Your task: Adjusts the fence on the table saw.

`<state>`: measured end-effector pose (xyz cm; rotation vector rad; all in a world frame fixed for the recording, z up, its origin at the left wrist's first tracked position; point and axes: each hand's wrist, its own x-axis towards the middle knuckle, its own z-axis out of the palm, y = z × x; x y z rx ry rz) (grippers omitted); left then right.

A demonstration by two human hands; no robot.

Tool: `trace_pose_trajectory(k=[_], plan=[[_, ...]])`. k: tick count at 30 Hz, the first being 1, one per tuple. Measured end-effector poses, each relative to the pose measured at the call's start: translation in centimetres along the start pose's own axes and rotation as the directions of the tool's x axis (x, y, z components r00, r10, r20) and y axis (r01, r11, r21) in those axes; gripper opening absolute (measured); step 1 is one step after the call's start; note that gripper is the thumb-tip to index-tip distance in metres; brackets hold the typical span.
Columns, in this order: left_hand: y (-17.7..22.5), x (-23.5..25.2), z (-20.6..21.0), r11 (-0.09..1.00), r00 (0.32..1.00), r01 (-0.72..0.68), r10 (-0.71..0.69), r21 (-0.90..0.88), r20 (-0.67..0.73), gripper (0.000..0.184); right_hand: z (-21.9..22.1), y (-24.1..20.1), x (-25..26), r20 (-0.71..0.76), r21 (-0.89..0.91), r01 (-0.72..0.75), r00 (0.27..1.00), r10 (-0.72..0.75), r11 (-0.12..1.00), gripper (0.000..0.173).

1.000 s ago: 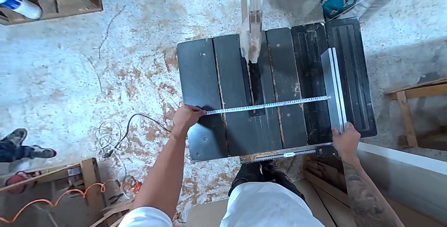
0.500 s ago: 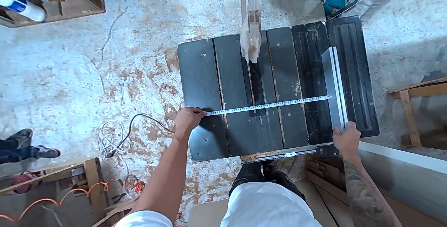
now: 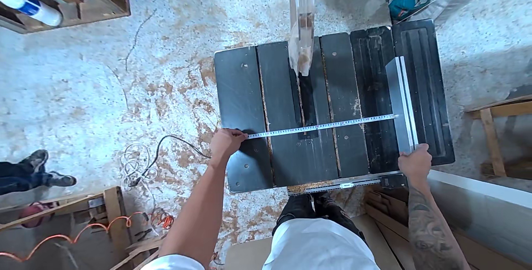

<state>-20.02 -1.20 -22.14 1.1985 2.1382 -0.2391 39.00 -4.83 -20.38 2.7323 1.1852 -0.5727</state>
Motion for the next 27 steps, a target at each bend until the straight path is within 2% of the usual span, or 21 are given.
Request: trace_pose_trajectory(k=[2, 4, 7, 14, 21, 27], plan=[[0.3, -0.2, 0.2, 1.0, 1.0, 0.001, -0.001, 0.003, -0.011, 0.032, 0.4, 0.1, -0.2, -0.048, -0.017, 0.01, 0.999, -0.011, 1.0, 0.055], [0.3, -0.2, 0.3, 1.0, 1.0, -0.001, 0.001, -0.002, -0.018, 0.033, 1.6, 1.6, 0.2, -0.091, 0.003, 0.084, 0.992, -0.084, 0.996, 0.055], [0.3, -0.1, 0.2, 1.0, 1.0, -0.011, 0.011, -0.013, -0.007, 0.032, 1.5, 2.3, 0.8, -0.071, 0.038, 0.159, 0.985, -0.156, 0.987, 0.055], [-0.2, 0.5, 0.3, 1.0, 1.0, -0.024, 0.024, 0.014, -0.003, 0.032, 1.3, 1.5, 0.8, -0.06, -0.012, 0.166, 0.984, -0.166, 0.986, 0.06], [0.0, -0.2, 0.5, 0.998, 0.997, -0.055, 0.055, 0.009, -0.062, 0.029, 1.7, 1.4, 0.9, -0.067, -0.05, 0.159, 0.984, -0.162, 0.986, 0.062], [0.0, 0.0, 0.4, 0.999, 0.999, -0.034, 0.034, 0.026, -0.025, 0.034, 1.8, 1.0, 1.0, -0.059, -0.021, 0.17, 0.984, -0.171, 0.985, 0.063]])
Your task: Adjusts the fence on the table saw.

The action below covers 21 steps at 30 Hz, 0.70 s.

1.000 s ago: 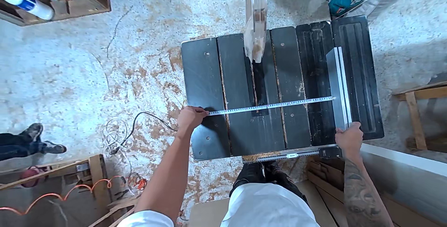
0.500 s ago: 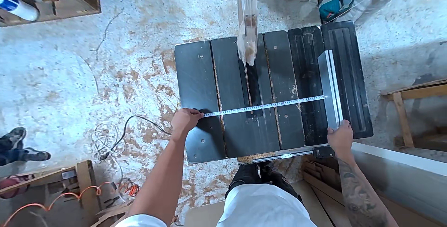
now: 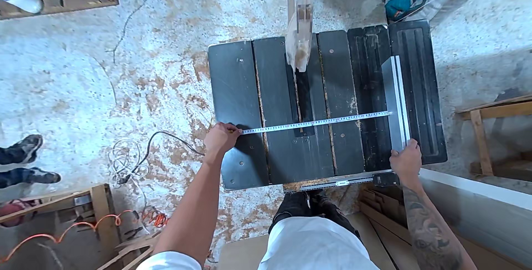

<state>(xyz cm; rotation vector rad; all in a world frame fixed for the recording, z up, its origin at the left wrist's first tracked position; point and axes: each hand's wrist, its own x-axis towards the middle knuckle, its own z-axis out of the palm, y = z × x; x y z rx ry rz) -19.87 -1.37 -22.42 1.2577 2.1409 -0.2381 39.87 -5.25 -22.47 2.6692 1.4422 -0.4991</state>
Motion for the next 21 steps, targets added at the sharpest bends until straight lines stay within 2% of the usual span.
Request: trace_pose_trajectory(k=[4, 17, 21], plan=[[0.08, -0.16, 0.03, 1.0, 1.0, 0.009, -0.009, -0.007, 0.007, 0.034, -0.18, 0.16, 0.49, -0.01, 0.017, 0.008, 1.0, -0.008, 1.0, 0.068], [0.11, 0.61, 0.03, 1.0, 1.0, 0.006, -0.006, 0.006, 0.029, 0.035, -0.67, 0.5, 0.51, 0.02, -0.004, 0.041, 0.999, -0.04, 0.999, 0.067], [0.16, 0.5, -0.02, 1.0, 1.0, 0.02, -0.02, 0.021, 0.02, 0.036, -0.53, 0.24, 0.76, 0.028, -0.019, 0.037, 0.999, -0.036, 0.999, 0.072]])
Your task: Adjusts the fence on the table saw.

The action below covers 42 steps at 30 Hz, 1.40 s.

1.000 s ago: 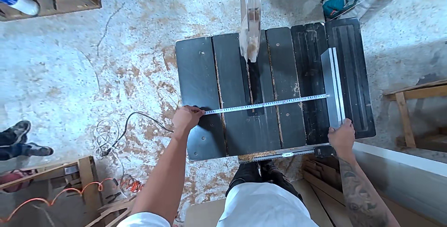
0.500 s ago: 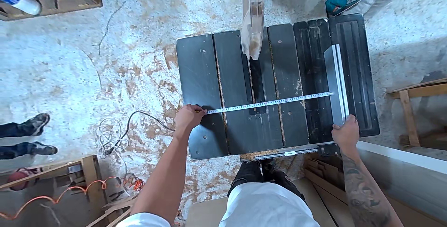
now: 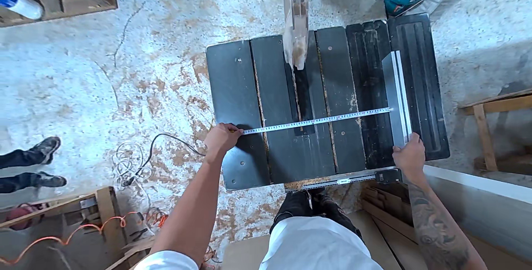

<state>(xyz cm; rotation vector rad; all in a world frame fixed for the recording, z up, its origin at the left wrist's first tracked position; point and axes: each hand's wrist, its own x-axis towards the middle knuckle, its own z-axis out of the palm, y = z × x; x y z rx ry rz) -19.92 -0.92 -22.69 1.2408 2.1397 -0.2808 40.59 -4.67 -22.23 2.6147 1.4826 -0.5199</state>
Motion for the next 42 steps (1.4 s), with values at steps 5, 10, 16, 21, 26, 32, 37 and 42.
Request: trace_pose_trajectory(k=[5, 10, 16, 21, 26, 32, 37, 42], plan=[[0.0, 0.1, 0.2, 1.0, 1.0, 0.005, -0.005, -0.002, -0.008, 0.036, -0.2, -0.2, 0.4, 0.012, 0.026, -0.007, 1.0, 0.007, 1.0, 0.075], [0.0, -0.1, 0.1, 1.0, 1.0, 0.004, -0.004, -0.025, -0.009, 0.037, -0.6, -0.4, 0.3, 0.037, 0.014, -0.025, 0.999, 0.025, 1.0, 0.074], [0.0, 0.2, -0.4, 0.999, 0.999, 0.007, -0.005, -0.036, 0.034, 0.034, -0.5, -1.2, -0.1, 0.005, 0.026, -0.089, 0.996, 0.089, 0.996, 0.075], [-0.5, 0.9, -0.6, 0.998, 0.998, -0.002, 0.006, -0.064, 0.068, 0.036, -0.3, -2.7, -0.4, -0.011, -0.01, -0.171, 0.985, 0.171, 0.985, 0.081], [-0.2, 0.6, -0.5, 0.998, 0.998, -0.008, 0.012, -0.062, 0.059, 0.035, -0.5, -2.6, -0.4, -0.012, -0.008, -0.178, 0.984, 0.178, 0.984, 0.075], [-0.1, 0.6, -0.3, 0.997, 0.999, 0.012, -0.008, -0.072, 0.053, 0.034, -0.2, -2.4, -0.4, -0.035, -0.022, -0.158, 0.987, 0.157, 0.987, 0.072], [-0.2, 0.4, -0.2, 0.998, 0.999, 0.006, -0.002, -0.065, 0.05, 0.034, -0.3, -2.3, -0.3, -0.012, 0.0, -0.168, 0.986, 0.168, 0.986, 0.073], [-0.1, -0.3, 0.8, 0.995, 0.998, -0.05, 0.047, -0.087, -0.029, 0.034, -0.2, -2.0, -0.5, -0.048, 0.016, -0.167, 0.985, 0.168, 0.986, 0.077]])
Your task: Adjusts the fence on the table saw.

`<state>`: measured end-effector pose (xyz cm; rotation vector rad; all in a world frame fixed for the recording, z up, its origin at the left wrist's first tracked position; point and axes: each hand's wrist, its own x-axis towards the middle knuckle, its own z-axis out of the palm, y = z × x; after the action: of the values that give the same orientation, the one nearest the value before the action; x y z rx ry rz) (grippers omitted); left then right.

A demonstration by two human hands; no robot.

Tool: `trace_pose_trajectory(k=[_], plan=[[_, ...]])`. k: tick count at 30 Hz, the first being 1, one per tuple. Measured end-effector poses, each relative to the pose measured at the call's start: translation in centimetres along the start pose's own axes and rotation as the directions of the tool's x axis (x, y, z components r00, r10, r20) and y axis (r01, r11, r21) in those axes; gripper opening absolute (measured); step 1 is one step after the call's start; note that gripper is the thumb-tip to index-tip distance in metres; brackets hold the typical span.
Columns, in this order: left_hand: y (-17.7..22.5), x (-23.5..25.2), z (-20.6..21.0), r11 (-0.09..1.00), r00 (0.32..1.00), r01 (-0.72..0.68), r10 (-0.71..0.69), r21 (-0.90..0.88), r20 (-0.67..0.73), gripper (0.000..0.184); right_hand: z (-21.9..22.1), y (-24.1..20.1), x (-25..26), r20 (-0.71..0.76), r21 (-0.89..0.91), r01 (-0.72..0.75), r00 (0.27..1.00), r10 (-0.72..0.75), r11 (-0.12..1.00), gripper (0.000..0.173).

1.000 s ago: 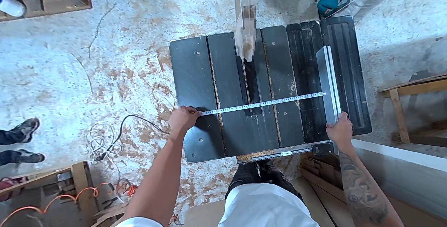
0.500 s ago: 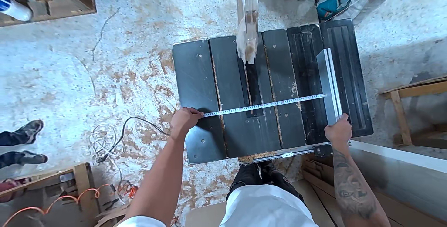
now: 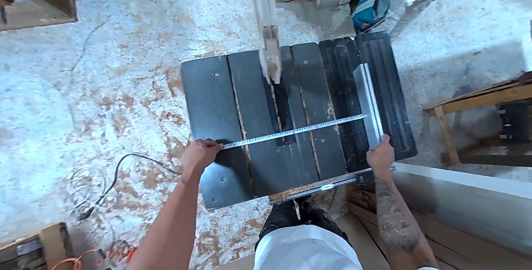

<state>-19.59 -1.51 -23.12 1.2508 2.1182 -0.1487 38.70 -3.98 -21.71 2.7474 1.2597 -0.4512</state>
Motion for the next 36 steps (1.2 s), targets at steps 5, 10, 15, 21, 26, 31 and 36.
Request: trace_pose_trajectory(k=[5, 10, 15, 21, 26, 31, 36], plan=[[0.1, 0.3, 0.0, 0.999, 1.0, 0.028, -0.028, 0.031, 0.003, 0.034, 0.4, -0.1, -0.2, -0.037, -0.011, -0.004, 0.999, 0.004, 1.0, 0.077], [0.1, 0.1, -0.4, 0.998, 0.999, 0.042, -0.042, 0.037, 0.0, 0.036, 0.7, 0.2, -0.6, -0.091, 0.046, 0.011, 0.996, -0.007, 0.999, 0.063], [0.2, 0.0, -0.5, 0.998, 0.999, 0.049, -0.049, 0.03, 0.006, 0.034, 1.0, 0.1, -0.8, -0.113, 0.058, -0.019, 0.993, 0.026, 0.998, 0.055], [0.1, -0.2, -0.4, 0.998, 0.999, 0.052, -0.051, 0.034, -0.011, 0.034, 1.1, -0.1, -0.6, -0.121, 0.066, -0.022, 0.992, 0.03, 0.998, 0.058], [0.1, -0.2, -0.3, 0.998, 0.998, 0.063, -0.063, 0.015, -0.013, 0.035, 0.5, 0.1, -0.9, -0.068, 0.014, 0.009, 0.998, -0.008, 1.0, 0.059], [-0.2, 0.3, -0.4, 0.998, 0.998, 0.052, -0.053, 0.022, 0.035, 0.033, -0.4, 0.8, -0.6, -0.005, -0.027, 0.03, 1.0, -0.031, 0.999, 0.059], [0.2, 0.0, -0.5, 0.999, 0.998, 0.048, -0.049, 0.022, 0.05, 0.033, -0.7, 0.7, -0.7, 0.004, 0.01, 0.042, 0.999, -0.042, 0.999, 0.06]])
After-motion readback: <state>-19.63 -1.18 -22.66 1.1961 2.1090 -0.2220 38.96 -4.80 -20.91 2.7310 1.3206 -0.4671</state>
